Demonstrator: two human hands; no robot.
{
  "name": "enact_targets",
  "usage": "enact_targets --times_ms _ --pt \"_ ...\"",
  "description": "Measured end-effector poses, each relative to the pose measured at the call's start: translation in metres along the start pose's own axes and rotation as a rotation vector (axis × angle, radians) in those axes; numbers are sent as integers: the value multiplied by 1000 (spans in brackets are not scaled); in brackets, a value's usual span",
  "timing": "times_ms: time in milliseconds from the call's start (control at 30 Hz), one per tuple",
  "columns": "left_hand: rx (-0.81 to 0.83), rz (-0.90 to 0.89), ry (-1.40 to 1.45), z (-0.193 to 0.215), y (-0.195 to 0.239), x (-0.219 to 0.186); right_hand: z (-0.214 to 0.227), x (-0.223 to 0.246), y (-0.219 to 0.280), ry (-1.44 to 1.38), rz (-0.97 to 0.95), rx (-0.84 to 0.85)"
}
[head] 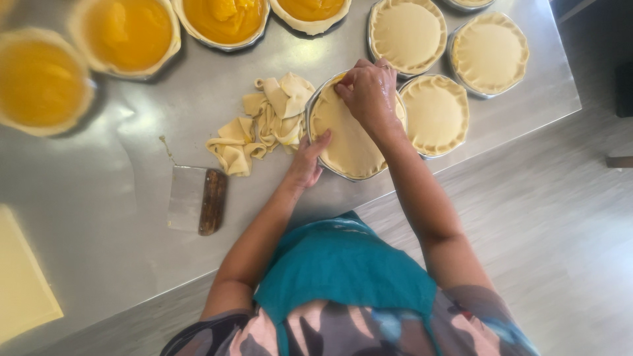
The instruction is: The person places a square sheet of dough over a pie tin filled with orange filling, presses the edges to seal, and trims the excess dough with a bench scraper. The person repeats this process for several pies on a stainless steel table.
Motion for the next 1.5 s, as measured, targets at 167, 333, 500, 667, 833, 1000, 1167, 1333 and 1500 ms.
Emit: enact_targets --times_ms 167,333,500,667,833,1000,1167,1333,1500 --pt "27 0 -9 4 -9 5 4 0 2 11 -10 -17" --pt "-72 78 -60 3 -20 13 21 -1 5 -62 -3 -77" --pt "31 113 -69 -7 -30 10 86 -87 67 -218 -173 -253" --pt "149 151 -25 -52 -57 26 138 -209 143 -473 -468 -238" --pt "254 261 -8 -125 -116 88 128 -291 205 -1440 -777 -203" --pt "326 286 -4 -206 -185 215 98 -378 233 -1825 -577 -285" --pt "507 249 -230 -282 -251 306 137 -515 235 -1591 -713 -487" --pt "119 475 -80 -296 -285 340 191 -618 233 -1522 -767 -387" --pt "-286 298 326 -280 -307 353 224 -674 199 -1428 -725 -152"
Point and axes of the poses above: each hand's wrist, its own y-axis away from the middle knuckle, its own z-axis out of the back of the hand, x = y × z, the point moved 2 cm from there along -y, towards the middle knuckle, and after that the axes turned 4 degrees about -y, right-handed, at the moved point
